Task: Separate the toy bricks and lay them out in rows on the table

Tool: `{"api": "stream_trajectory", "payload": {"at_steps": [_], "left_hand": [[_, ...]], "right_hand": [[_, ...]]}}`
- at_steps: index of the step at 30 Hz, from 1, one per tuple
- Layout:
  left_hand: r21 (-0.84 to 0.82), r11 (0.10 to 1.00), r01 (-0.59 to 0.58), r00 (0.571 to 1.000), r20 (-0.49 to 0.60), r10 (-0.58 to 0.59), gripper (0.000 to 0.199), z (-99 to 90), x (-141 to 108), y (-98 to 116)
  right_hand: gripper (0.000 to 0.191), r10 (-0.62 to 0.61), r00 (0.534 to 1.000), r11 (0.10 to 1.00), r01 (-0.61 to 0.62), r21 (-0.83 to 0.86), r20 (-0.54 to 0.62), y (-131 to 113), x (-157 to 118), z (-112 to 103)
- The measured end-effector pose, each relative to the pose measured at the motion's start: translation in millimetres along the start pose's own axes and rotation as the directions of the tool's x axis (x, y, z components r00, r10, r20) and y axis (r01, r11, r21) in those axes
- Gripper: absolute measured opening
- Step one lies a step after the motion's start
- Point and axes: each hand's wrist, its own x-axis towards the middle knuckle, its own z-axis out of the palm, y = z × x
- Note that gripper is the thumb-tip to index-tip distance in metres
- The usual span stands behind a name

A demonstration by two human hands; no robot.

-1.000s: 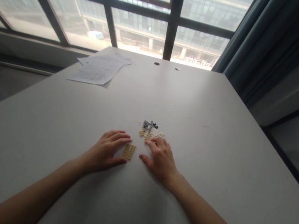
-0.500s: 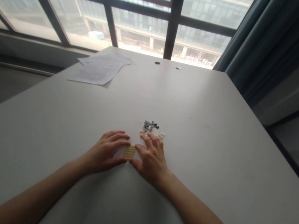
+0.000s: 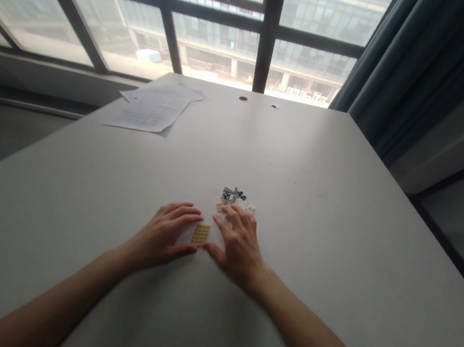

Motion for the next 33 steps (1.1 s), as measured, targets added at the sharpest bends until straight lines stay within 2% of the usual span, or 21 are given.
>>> {"api": "stream_trajectory", "payload": {"at_steps": [3,6,10,14,20,23,25,26,29,31,33], "left_hand": [[-0.009,1.000,0.023,1.000,-0.017,-0.023,0.053,-1.2,0.3,-0.6],[0.007,0.996,0.085,0.995,-0.061,-0.084,0.043,-1.4,9.6,1.5],[0.071,0.981,0.179,0.981,-0.090,-0.172,0.037,5.6,37.6,8.7],[0.131,0.963,0.237,0.968,-0.110,-0.224,0.026,18.1,63.5,14.0],[0.143,0.966,0.214,0.969,-0.156,-0.191,0.015,21.1,70.4,14.8],[0.105,0.983,0.151,0.970,-0.206,-0.127,0.012,12.3,62.5,25.4],[0.072,0.995,0.069,0.963,-0.265,-0.048,0.014,5.6,54.6,38.9],[0.059,0.998,0.024,0.955,-0.295,-0.005,0.014,2.9,50.3,46.6],[0.028,0.997,-0.071,0.918,-0.389,0.077,0.014,0.2,38.6,67.8],[0.012,0.995,-0.099,0.896,-0.434,0.094,0.012,2.7,33.5,76.8],[-0.004,0.992,-0.127,0.878,-0.465,0.111,0.010,6.6,31.0,81.1]], "right_hand": [[0.045,0.060,0.998,0.998,-0.060,0.005,-0.034,9.0,-9.3,-11.3],[0.038,0.124,0.990,0.992,-0.125,-0.004,-0.070,18.8,-24.0,-20.6],[0.033,0.193,0.972,0.981,-0.195,-0.001,-0.131,24.1,-38.2,-20.7],[0.030,0.193,0.963,0.981,-0.193,0.020,-0.186,20.8,-39.3,-14.3],[0.026,0.195,0.956,0.980,-0.179,0.091,-0.218,18.8,-36.3,-13.0],[0.028,0.239,0.938,0.953,-0.178,0.243,-0.250,15.4,-33.6,-15.9],[0.031,0.304,0.924,0.876,-0.176,0.448,-0.231,9.8,-30.9,-17.7],[0.031,0.344,0.919,0.797,-0.177,0.578,-0.192,6.2,-29.5,-18.3],[0.026,0.414,0.910,0.421,-0.188,0.887,-0.003,-5.9,-25.6,-19.4],[0.020,0.440,0.896,0.237,-0.187,0.954,0.066,-12.6,-24.2,-19.7],[0.015,0.472,0.878,0.177,-0.179,0.968,0.076,-16.7,-23.9,-20.2]]}}
